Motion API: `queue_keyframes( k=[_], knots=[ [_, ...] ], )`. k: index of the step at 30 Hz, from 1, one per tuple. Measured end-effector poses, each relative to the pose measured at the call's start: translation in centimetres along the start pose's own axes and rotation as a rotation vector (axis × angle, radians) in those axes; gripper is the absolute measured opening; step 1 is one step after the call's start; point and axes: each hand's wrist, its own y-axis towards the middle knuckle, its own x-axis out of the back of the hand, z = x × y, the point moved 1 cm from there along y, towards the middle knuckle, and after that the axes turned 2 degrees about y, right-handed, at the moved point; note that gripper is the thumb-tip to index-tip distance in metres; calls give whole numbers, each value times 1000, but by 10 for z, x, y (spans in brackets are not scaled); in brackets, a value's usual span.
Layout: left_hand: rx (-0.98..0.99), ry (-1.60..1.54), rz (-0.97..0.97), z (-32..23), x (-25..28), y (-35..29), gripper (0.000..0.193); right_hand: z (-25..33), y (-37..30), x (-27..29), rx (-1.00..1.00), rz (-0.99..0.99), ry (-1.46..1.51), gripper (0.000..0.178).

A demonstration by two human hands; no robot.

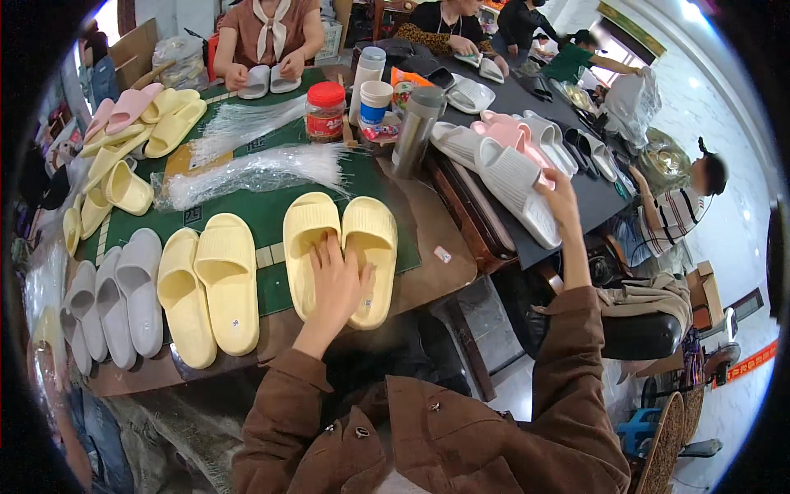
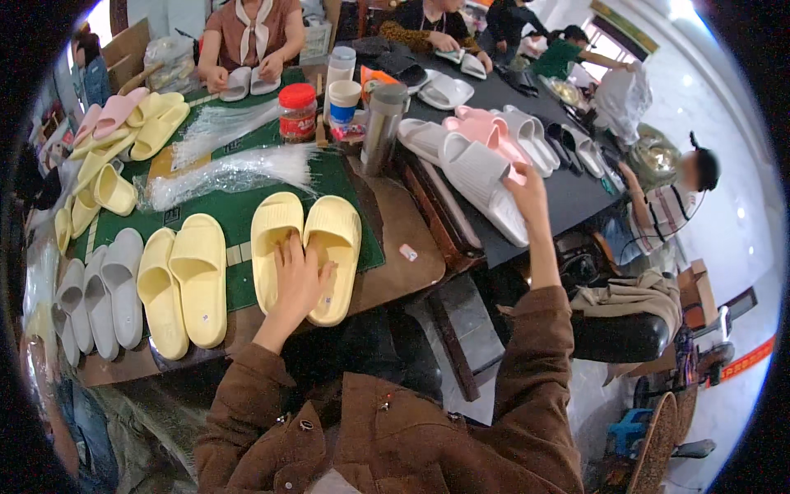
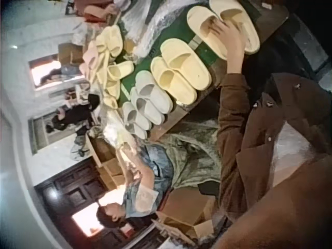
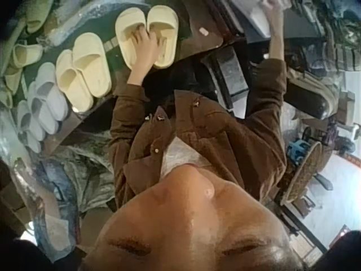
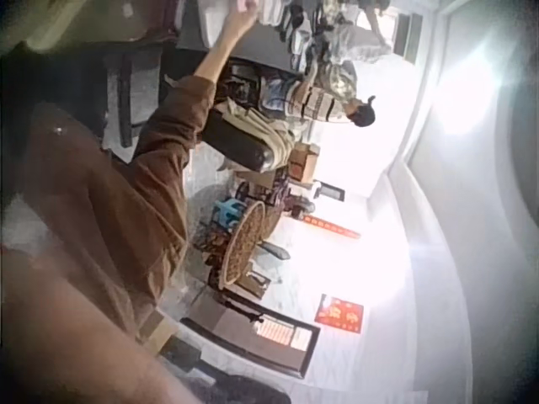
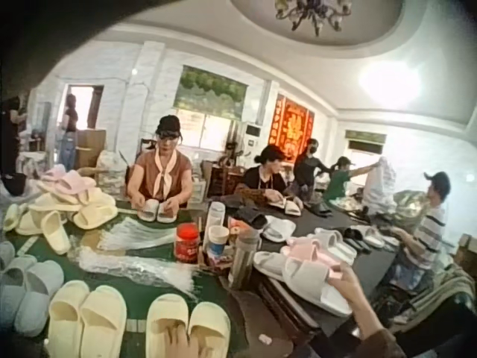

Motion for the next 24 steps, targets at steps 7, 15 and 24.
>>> queue_keyframes(
  k=[7, 15, 24],
  knots=[
    [4, -9, -10, -5, 1, -1, 60, -43, 29, -28, 0, -6, -42, 32],
    [-2, -118, -104, -3, 2, 2, 56, 9, 20, -36, 171, 352, 203, 32],
    [-4, -125, -223, 0, 61, -4, 25, 38, 30, -105, 432, 277, -202, 27]
  ],
)
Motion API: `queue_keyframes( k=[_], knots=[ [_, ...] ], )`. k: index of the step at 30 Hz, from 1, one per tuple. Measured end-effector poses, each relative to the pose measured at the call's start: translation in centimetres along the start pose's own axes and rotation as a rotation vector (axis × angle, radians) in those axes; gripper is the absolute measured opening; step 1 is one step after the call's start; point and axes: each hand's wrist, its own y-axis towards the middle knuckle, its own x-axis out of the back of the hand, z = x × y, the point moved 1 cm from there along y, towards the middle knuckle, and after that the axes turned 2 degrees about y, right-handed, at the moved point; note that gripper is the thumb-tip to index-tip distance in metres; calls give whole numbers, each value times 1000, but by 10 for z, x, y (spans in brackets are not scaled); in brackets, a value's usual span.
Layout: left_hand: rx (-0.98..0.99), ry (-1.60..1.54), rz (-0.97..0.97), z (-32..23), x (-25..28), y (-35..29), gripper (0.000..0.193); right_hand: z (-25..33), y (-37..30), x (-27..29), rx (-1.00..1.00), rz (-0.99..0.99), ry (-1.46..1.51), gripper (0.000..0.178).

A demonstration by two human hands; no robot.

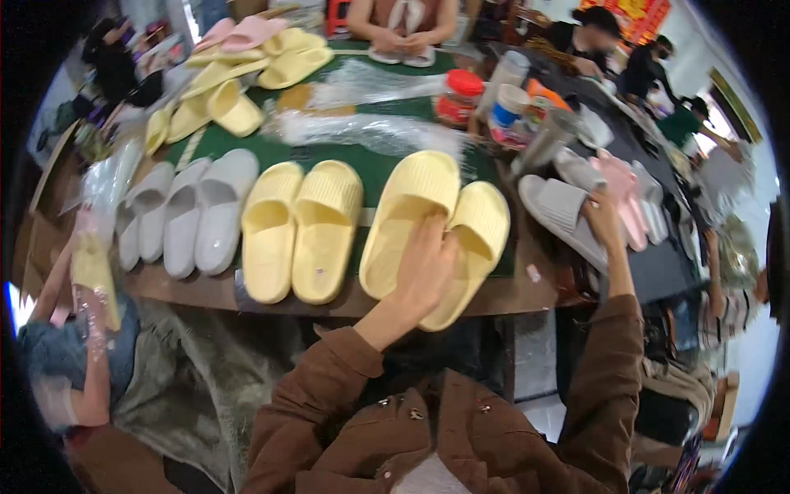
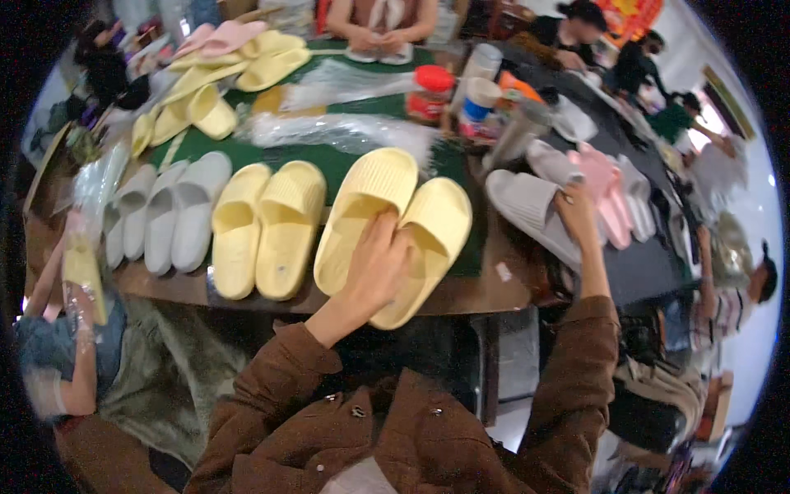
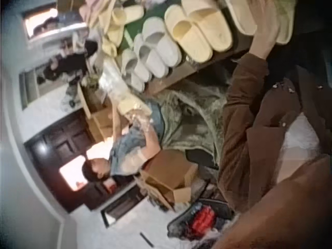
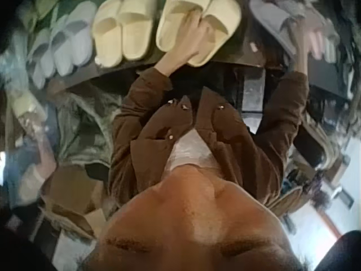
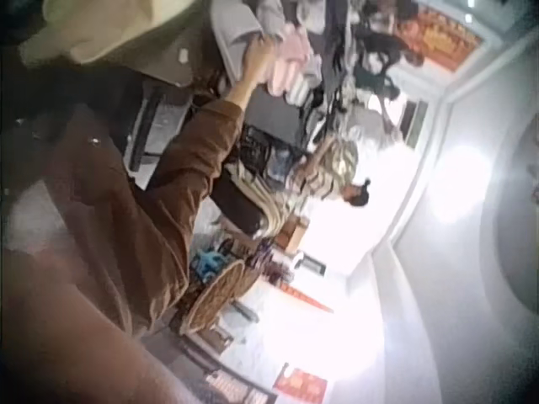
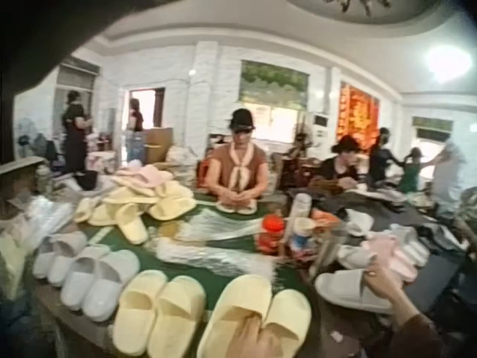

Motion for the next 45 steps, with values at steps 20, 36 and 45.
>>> queue_keyframes(
  k=[20, 36, 45],
  knots=[
    [565, 514, -181, 285, 214, -95, 39, 172, -103, 52, 89, -67, 348, 15],
    [169, -207, 200, 27, 87, -40, 47, 240, -115, -72, 105, 122, 616, 42],
    [-64, -157, 185, 35, 8, -17, 58, 233, -118, -11, 226, -94, 803, 35]
  ],
)
